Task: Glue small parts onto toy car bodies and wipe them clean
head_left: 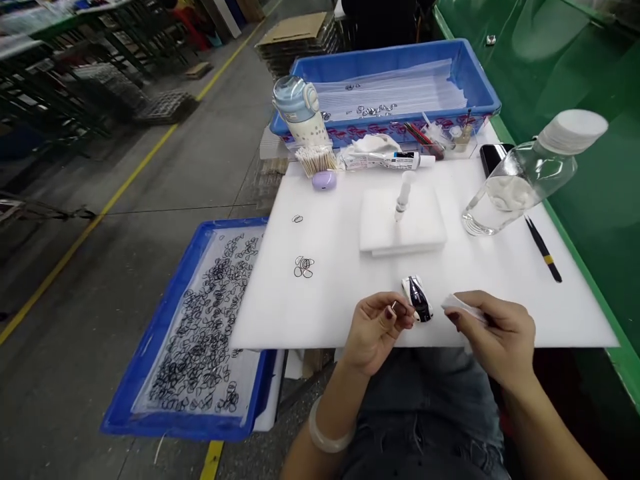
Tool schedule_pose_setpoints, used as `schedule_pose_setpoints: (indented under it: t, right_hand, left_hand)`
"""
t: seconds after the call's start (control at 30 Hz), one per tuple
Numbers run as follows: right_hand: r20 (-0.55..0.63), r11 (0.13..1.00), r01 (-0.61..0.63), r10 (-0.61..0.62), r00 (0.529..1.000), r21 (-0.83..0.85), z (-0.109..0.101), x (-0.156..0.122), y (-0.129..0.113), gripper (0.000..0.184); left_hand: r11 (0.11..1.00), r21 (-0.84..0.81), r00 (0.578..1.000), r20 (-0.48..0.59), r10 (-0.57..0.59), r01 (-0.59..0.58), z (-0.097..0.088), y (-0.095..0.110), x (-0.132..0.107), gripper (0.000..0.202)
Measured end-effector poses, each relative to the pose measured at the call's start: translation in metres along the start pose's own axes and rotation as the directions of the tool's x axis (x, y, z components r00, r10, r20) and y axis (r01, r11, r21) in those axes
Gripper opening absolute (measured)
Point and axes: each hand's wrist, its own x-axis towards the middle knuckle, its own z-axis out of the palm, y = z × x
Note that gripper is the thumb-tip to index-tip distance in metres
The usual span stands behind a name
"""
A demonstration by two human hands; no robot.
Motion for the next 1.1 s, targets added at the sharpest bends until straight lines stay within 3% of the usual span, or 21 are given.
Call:
schedule_pose_setpoints:
  t: [0.1, 0.17, 0.27, 0.37, 0.43, 0.57, 0.77, 0.9, 1.1]
  right_hand:
    - [0.003, 0.958, 0.285, -0.285, 0.958, -0.019, 0.015, 0.006, -0.007, 0.018]
    - [0.024, 0.914, 0.403, -0.402, 0.915, -0.053, 0.024, 0.010, -0.012, 0.020]
    - [0.095, 0.829, 0.521, -0.513, 0.853, -0.201, 0.028, 0.012, -0.016, 0.017]
    - [0.194, 0.749, 0.595, -0.563, 0.803, -0.292, 0.017, 0.012, -0.019, 0.016]
    - [0.193, 0.723, 0.595, -0.566, 0.802, -0.352, 0.006, 0.012, -0.023, 0.015]
    - [0.065, 0.736, 0.522, -0.552, 0.831, -0.431, -0.001, 0.014, -0.028, 0.014]
    - [0.201, 0.768, 0.548, -0.510, 0.837, -0.332, 0.019, 0.012, -0.030, 0.011]
    - [0.272, 0.765, 0.537, -0.465, 0.843, -0.355, 0.005, 0.012, -0.034, 0.010]
    - [0.083, 0.848, 0.381, -0.378, 0.922, -0.369, -0.011, 0.012, -0.031, 0.019]
  left_hand:
    - [1.000, 0.002, 1.000, 0.001, -0.005, 0.005, -0.002, 0.000, -0.002, 0.029]
    - [1.000, 0.010, 1.000, -0.001, 0.009, -0.009, -0.001, -0.002, -0.003, 0.028]
    - [0.998, 0.033, 0.999, -0.016, 0.050, -0.050, 0.002, -0.005, -0.004, 0.024]
    - [0.995, 0.063, 0.996, -0.018, 0.082, -0.081, 0.004, -0.006, -0.004, 0.022]
    - [0.993, 0.076, 0.996, -0.008, 0.089, -0.088, 0.005, -0.006, -0.004, 0.023]
    - [0.992, 0.097, 0.996, -0.008, 0.085, -0.084, 0.004, -0.005, -0.004, 0.025]
    - [0.987, 0.105, 0.992, -0.038, 0.123, -0.118, 0.004, -0.008, -0.006, 0.020]
    - [0.986, 0.092, 0.989, -0.037, 0.145, -0.141, 0.005, -0.009, -0.007, 0.021]
    - [0.995, 0.081, 0.995, -0.075, 0.065, -0.059, 0.007, -0.004, -0.006, 0.028]
